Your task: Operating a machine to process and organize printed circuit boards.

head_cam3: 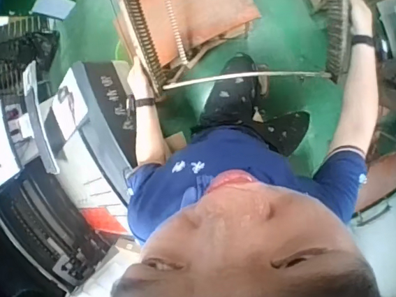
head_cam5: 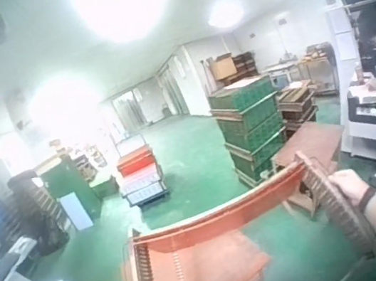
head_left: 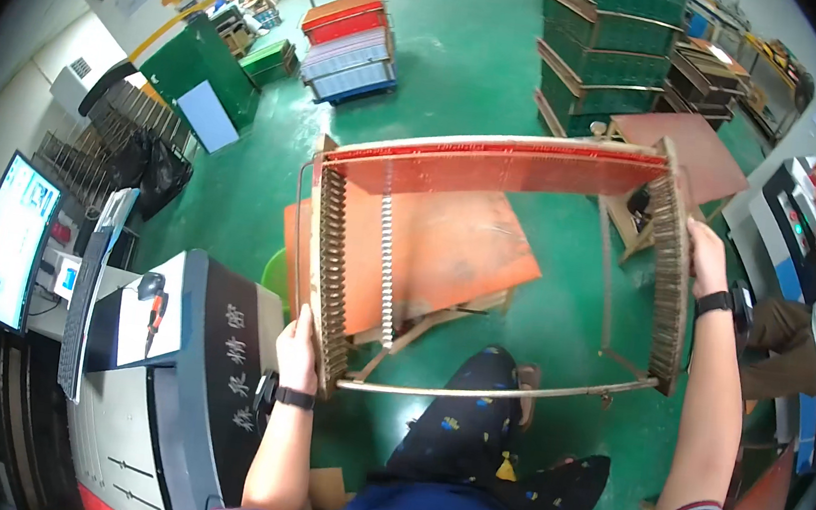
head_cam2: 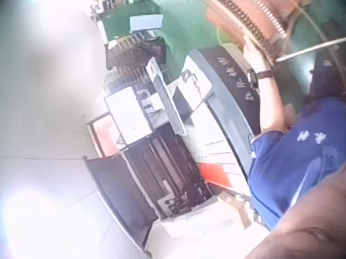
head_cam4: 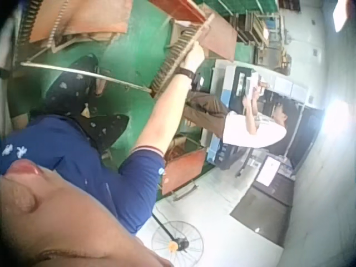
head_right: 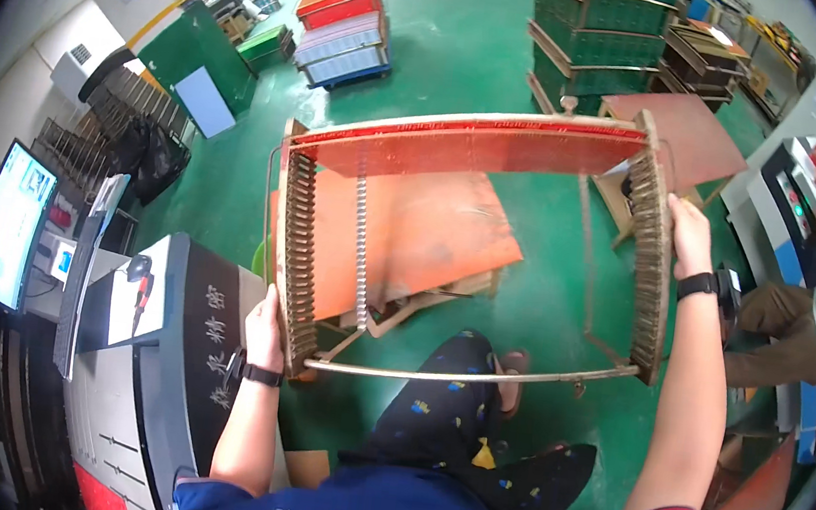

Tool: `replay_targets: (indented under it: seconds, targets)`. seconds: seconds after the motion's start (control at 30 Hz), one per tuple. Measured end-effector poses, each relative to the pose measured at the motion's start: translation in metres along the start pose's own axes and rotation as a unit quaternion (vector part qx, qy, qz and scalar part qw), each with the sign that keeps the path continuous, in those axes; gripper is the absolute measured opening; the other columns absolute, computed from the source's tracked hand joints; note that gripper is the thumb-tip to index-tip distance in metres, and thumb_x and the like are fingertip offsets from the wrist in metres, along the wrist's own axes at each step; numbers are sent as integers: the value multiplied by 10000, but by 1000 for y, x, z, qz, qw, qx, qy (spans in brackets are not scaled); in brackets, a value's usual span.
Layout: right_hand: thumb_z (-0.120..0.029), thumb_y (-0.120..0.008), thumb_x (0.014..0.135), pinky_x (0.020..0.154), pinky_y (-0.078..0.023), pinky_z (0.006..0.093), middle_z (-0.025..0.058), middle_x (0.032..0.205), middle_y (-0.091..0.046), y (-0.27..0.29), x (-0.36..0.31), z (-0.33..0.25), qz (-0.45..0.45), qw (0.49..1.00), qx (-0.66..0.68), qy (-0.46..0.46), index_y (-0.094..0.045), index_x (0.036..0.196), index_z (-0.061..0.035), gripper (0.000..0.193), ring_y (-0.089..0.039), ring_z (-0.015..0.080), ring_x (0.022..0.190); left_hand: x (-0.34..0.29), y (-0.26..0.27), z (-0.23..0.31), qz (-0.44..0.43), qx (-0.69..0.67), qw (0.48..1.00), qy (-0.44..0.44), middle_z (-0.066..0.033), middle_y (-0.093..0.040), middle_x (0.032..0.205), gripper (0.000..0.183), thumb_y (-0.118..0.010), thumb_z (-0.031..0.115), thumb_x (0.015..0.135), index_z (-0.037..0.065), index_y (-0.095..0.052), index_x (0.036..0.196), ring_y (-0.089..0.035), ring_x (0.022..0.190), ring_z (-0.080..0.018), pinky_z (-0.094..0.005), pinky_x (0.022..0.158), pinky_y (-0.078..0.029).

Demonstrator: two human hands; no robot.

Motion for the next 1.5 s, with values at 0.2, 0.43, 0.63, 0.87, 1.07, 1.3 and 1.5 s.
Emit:
replay_targets:
  seconds: [0.2, 0.43, 0.63, 0.87, 1.07, 1.3, 1.5]
  targets:
    - [-256, -590, 880, 488, -340, 236, -43, 643, -525, -167, 60, -35, -89, 994, -45, 38, -651, 876, -25, 239, -432, 64, 532, 39, 72, 6, 54, -9, 997, 61, 59, -449, 605, 351, -558, 346, 928, 113, -530, 667, -382, 531, -50, -225, 494, -313]
    - [-256, -565, 902, 744, -456, 284, 63, 935, -655, -294, 187, 44, -190, 971, -136, 43, -613, 1086, 40, 352, -580, 155, 810, 100, 57, -35, 122, 158, 977, 72, -15, -575, 708, 367, -542, 318, 936, 7, -569, 743, -457, 642, -69, -235, 587, -391]
    - [-351, -539, 911, 824, -452, 295, 174, 1011, -663, -306, 179, 35, -136, 932, -306, 139, -593, 1117, 26, 433, -617, 215, 939, 102, 47, -34, 154, 100, 976, 118, -63, -637, 852, 386, -481, 323, 958, -41, -608, 928, -547, 753, -115, -261, 710, -445]
    - [-368, -491, 927, 898, -434, 350, 203, 1106, -619, -284, 192, 35, -72, 886, -416, 193, -583, 1144, -1, 437, -577, 335, 1060, 97, 38, -20, 170, 245, 951, 76, -19, -536, 680, 380, -476, 273, 961, -35, -611, 784, -439, 664, -109, -293, 611, -377]
    - [-460, -420, 934, 935, -411, 369, 220, 1166, -582, -281, 228, 80, -81, 895, -388, 206, -564, 1186, -12, 534, -527, 375, 1112, 97, 0, 36, 142, 435, 883, -103, -244, -603, 1054, 441, -595, 286, 862, -49, -554, 1147, -573, 1002, -393, -400, 880, -450]
    - [-296, -507, 904, 815, -484, 451, 253, 1003, -622, -312, 188, 16, -35, 808, -442, 389, -579, 1156, -5, 392, -602, 388, 928, -159, 53, 187, 11, 426, 852, -304, -144, -650, 908, 230, -665, 195, 795, 29, -638, 951, -610, 902, -320, -406, 807, -474]
    - [-115, -611, 834, 722, -475, 340, 140, 849, -625, -382, -180, -46, -576, 662, -344, 336, -591, 939, 28, 178, -580, 210, 781, -327, 304, 111, 326, 491, 804, -79, -159, -645, 761, 202, -566, 219, 821, 41, -659, 803, -610, 771, -351, -438, 723, -477]
Point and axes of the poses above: each hand's wrist, its own x-axis towards the middle knuckle, its own y-axis out of the back of the hand, z = x × y, the point moved 9 cm from there along x, towards the middle knuckle
